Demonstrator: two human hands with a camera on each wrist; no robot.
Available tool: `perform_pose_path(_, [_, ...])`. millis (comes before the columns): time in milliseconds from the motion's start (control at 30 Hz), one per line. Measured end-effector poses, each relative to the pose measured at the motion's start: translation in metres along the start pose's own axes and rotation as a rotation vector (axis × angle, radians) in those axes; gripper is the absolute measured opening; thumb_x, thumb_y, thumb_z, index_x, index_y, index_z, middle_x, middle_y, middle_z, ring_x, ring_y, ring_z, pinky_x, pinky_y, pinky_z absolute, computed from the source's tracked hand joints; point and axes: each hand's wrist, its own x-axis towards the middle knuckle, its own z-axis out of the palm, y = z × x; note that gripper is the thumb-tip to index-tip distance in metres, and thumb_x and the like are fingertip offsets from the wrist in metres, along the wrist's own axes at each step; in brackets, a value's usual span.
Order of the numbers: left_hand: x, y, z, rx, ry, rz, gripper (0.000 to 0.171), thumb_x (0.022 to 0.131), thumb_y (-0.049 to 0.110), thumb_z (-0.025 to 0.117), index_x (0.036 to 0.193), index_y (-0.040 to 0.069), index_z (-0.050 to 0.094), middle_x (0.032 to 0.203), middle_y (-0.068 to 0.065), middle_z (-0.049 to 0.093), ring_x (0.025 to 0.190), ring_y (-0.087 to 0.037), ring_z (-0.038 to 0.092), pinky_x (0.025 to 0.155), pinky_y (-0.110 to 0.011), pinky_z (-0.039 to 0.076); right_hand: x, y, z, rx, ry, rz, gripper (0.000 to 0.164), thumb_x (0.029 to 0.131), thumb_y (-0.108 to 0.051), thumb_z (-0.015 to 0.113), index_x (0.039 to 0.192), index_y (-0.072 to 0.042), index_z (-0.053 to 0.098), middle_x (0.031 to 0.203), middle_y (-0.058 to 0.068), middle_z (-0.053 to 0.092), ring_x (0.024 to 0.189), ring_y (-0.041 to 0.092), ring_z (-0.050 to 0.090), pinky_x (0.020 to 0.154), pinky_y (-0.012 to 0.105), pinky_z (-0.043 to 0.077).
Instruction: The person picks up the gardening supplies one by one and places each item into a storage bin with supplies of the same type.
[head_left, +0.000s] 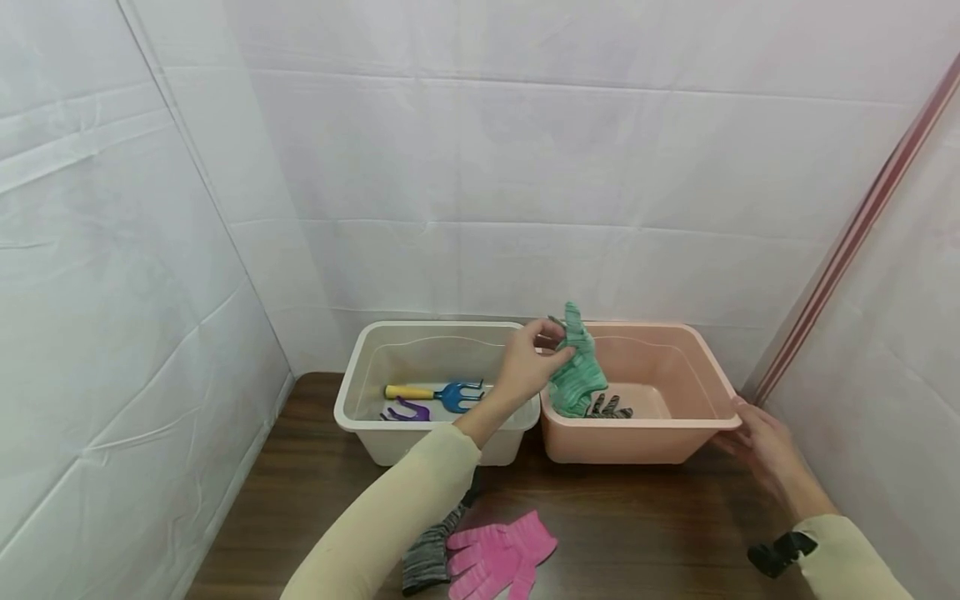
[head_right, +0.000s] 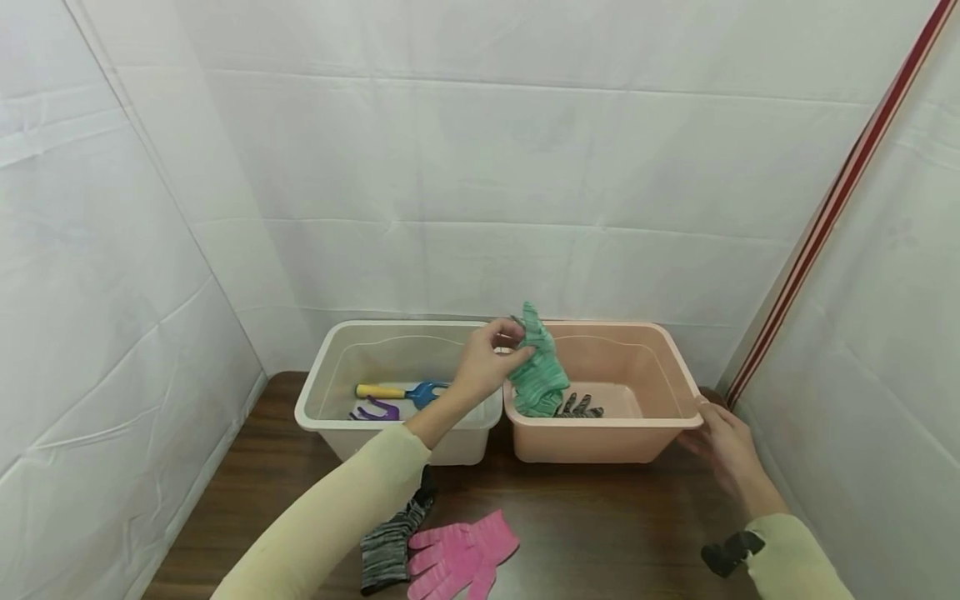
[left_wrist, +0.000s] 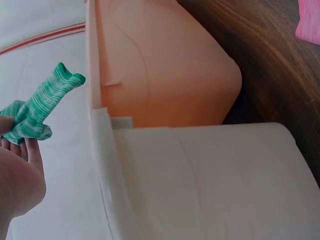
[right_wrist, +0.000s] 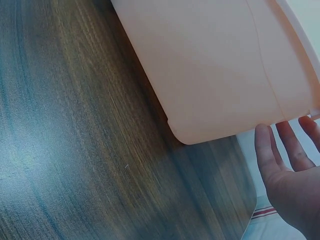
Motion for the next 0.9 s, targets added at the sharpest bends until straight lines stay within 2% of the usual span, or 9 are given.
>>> perform_pose_path(200, [0.0, -0.007, 0.011, 0.006, 0.0, -0.004, 0.019, 0.096, 0.01, 0.08, 0.111, 0.006, 0.069, 0.115, -0.006, 0.069, 0.107, -0.021, 0.069, 0.09, -0.029, 0.059, -0.003, -0.001, 0.002, 0.004, -0.006, 0.001, 0.089, 0.108, -0.046, 0.058, 0.166, 0.007, 0.014, 0.108, -0.018, 0.07, 0.097, 0.005, 0.072, 0.094, 0.042, 0.061])
perform_pose_path(367, [-0.001, -0.013, 0.019, 0.016, -0.005, -0.028, 0.019, 0.096, 0.011, 0.08, 0.11, 0.007, 0.068, 0.115, -0.003, 0.068, 0.105, -0.017, 0.068, 0.088, -0.025, 0.058, -0.002, -0.001, 0.001, -0.029, 0.008, 0.005, 0.092, 0.107, -0.049, 0.059, 0.166, 0.006, 0.015, 0.113, -0.013, 0.068, 0.097, 0.004, 0.072, 0.096, 0.042, 0.06])
perform_pose_path(733, [-0.007, -0.021, 0.03, 0.05, -0.13, -0.052, 0.019, 0.095, 0.011, 0.081, 0.108, 0.009, 0.068, 0.108, 0.0, 0.069, 0.099, -0.011, 0.067, 0.086, -0.022, 0.057, -0.002, -0.001, 0.004, -0.027, 0.0, -0.005, 0.091, 0.108, -0.048, 0.058, 0.165, 0.007, 0.015, 0.108, -0.019, 0.069, 0.097, 0.004, 0.072, 0.092, 0.04, 0.062])
perform_pose_path(800, [-0.008, -0.023, 0.031, 0.073, -0.143, -0.051, 0.019, 0.095, 0.011, 0.081, 0.109, 0.007, 0.068, 0.108, -0.001, 0.069, 0.098, -0.012, 0.067, 0.086, -0.022, 0.056, -0.002, 0.0, 0.004, -0.045, 0.003, 0.0, 0.09, 0.108, -0.05, 0.057, 0.166, 0.006, 0.016, 0.121, -0.01, 0.068, 0.098, 0.004, 0.072, 0.095, 0.042, 0.06])
perform_pose_path(833, [-0.009, -0.024, 0.031, 0.085, -0.147, -0.051, 0.019, 0.095, 0.011, 0.081, 0.109, 0.007, 0.068, 0.107, -0.001, 0.069, 0.098, -0.012, 0.067, 0.086, -0.022, 0.056, -0.002, 0.001, 0.005, -0.053, 0.009, 0.004, 0.09, 0.107, -0.051, 0.057, 0.166, 0.005, 0.017, 0.13, -0.002, 0.068, 0.099, 0.003, 0.071, 0.097, 0.043, 0.06])
perform_pose_path(900, [-0.01, -0.027, 0.032, 0.1, -0.151, -0.05, 0.02, 0.095, 0.01, 0.081, 0.11, 0.006, 0.068, 0.107, -0.002, 0.069, 0.097, -0.012, 0.066, 0.086, -0.021, 0.056, -0.001, 0.001, 0.006, -0.078, 0.014, 0.009, 0.092, 0.107, -0.054, 0.056, 0.166, 0.004, 0.017, 0.149, 0.014, 0.057, 0.099, 0.001, 0.071, 0.1, 0.044, 0.058])
